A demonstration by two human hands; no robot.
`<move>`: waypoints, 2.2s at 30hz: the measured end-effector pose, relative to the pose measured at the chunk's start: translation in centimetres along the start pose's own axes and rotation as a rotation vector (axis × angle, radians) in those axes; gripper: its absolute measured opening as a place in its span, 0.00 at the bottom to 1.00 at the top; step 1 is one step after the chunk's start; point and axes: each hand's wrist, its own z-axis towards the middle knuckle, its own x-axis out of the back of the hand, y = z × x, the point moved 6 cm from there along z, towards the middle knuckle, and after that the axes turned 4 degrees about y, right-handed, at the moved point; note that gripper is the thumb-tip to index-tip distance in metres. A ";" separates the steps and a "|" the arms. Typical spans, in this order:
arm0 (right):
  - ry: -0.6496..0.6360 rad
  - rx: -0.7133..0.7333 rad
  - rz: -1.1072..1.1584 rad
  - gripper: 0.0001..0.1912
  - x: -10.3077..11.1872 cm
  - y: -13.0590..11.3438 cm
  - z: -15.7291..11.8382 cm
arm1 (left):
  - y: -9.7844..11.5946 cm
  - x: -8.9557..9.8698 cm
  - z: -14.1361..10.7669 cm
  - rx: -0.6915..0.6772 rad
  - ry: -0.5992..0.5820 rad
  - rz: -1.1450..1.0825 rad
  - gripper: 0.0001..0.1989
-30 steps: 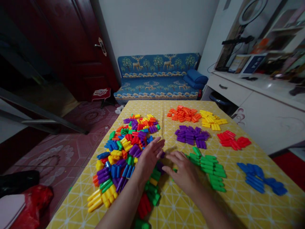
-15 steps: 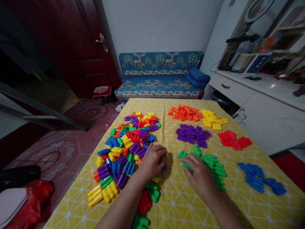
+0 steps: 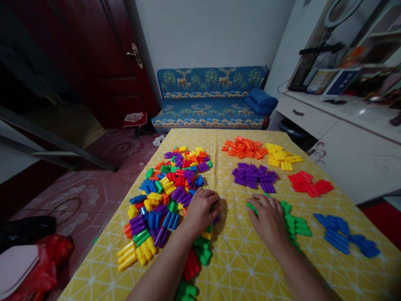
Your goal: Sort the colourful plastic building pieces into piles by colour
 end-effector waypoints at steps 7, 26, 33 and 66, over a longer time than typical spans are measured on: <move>-0.027 0.051 0.317 0.17 -2.7 -4.5 2.1 | -0.1 -0.1 0.2 -0.004 0.029 0.044 0.11; 0.086 -0.110 0.632 0.12 -7.1 -4.8 4.8 | -6.3 4.9 3.0 0.222 0.058 0.343 0.36; 0.091 -0.127 0.647 0.12 -6.5 -5.1 4.8 | -7.0 5.7 4.4 0.270 0.194 0.311 0.20; 0.391 -0.505 1.009 0.16 -5.0 -2.6 4.1 | -4.2 1.2 7.5 0.415 0.294 -0.776 0.08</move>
